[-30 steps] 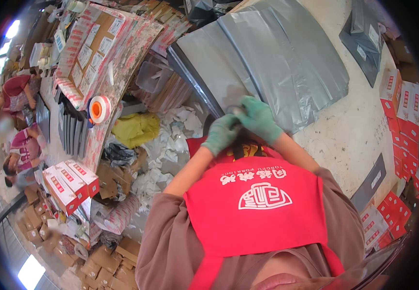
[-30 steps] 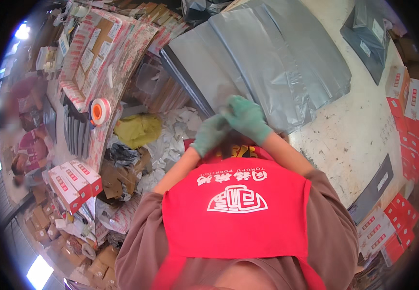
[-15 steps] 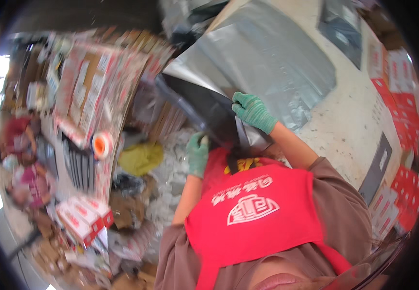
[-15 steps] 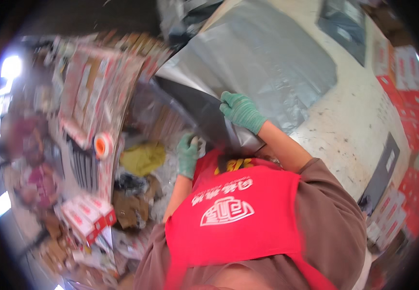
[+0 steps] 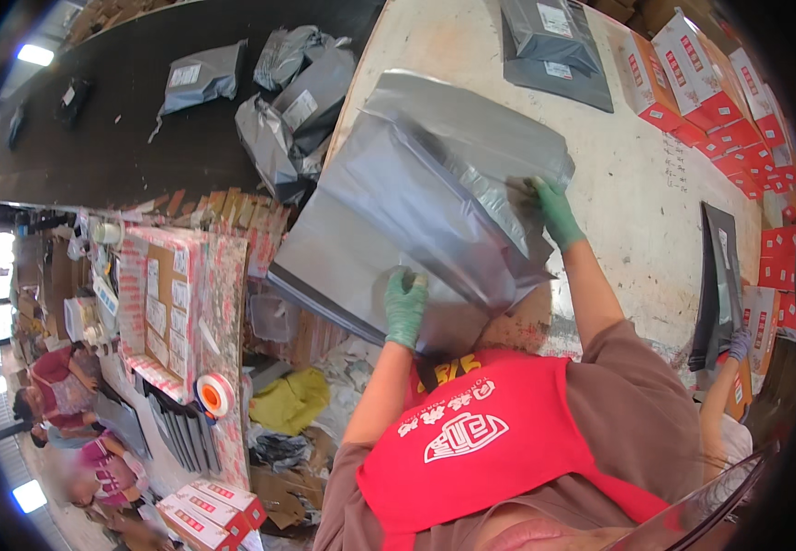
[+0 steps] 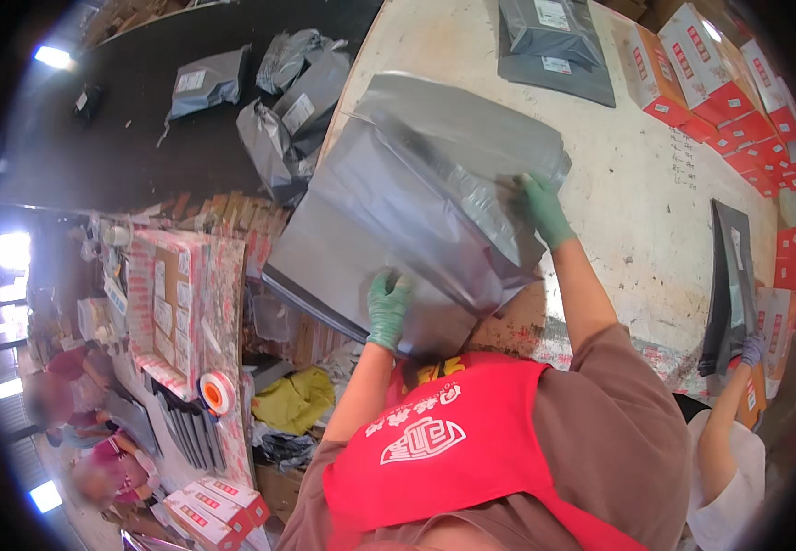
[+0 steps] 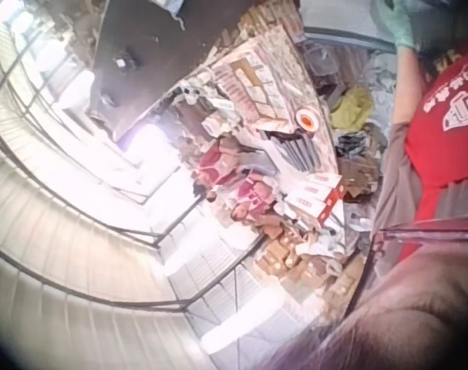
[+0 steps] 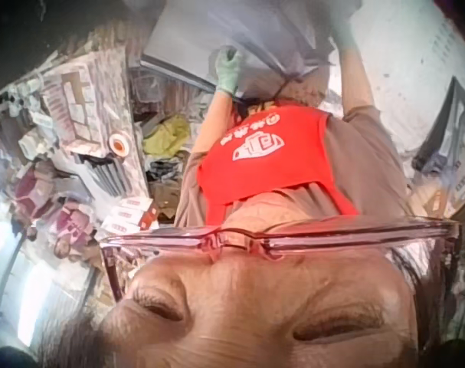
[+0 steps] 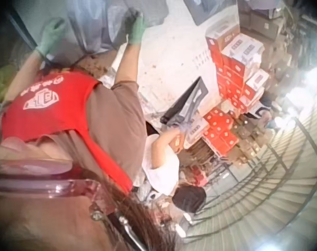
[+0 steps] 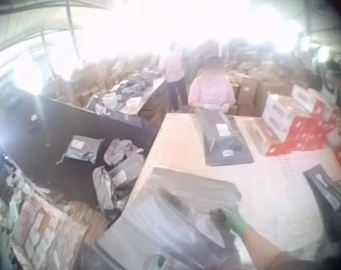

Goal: The person seals gray shipping bags with a tape gun, then picks up shipping labels and sticks them onto the packages. The person repeats this process for several packages on a cluttered workbench.

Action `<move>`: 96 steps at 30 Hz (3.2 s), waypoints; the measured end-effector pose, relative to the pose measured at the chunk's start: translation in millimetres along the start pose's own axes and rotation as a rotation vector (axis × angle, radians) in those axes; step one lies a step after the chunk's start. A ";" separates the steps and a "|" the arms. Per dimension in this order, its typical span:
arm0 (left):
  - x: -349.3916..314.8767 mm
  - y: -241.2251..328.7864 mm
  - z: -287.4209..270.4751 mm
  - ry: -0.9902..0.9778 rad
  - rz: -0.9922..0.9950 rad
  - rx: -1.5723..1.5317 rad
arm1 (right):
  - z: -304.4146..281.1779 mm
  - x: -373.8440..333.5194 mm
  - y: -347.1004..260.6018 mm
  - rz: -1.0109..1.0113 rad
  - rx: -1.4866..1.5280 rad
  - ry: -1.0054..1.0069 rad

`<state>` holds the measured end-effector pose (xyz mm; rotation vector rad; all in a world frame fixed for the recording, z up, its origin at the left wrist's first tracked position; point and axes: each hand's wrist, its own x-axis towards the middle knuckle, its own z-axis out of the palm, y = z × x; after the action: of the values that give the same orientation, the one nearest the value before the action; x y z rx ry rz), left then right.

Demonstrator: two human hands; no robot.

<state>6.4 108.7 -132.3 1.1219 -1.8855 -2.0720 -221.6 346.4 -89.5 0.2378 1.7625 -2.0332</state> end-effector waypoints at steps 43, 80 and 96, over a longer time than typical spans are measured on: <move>-92.4 64.8 -102.3 -0.094 -0.361 -0.649 | 23.6 -106.7 39.4 0.372 0.707 -0.080; -6.7 55.0 18.3 -0.188 -0.472 -0.864 | 71.2 -51.9 48.5 0.375 -0.044 -0.563; -6.2 50.7 34.2 -0.033 -0.270 -0.717 | 82.7 -60.0 77.4 0.037 -0.391 -0.255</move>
<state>-28.3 128.9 -85.7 1.1727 -0.8667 -2.5844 -122.4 271.4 -120.4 -0.1048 1.9229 -1.5695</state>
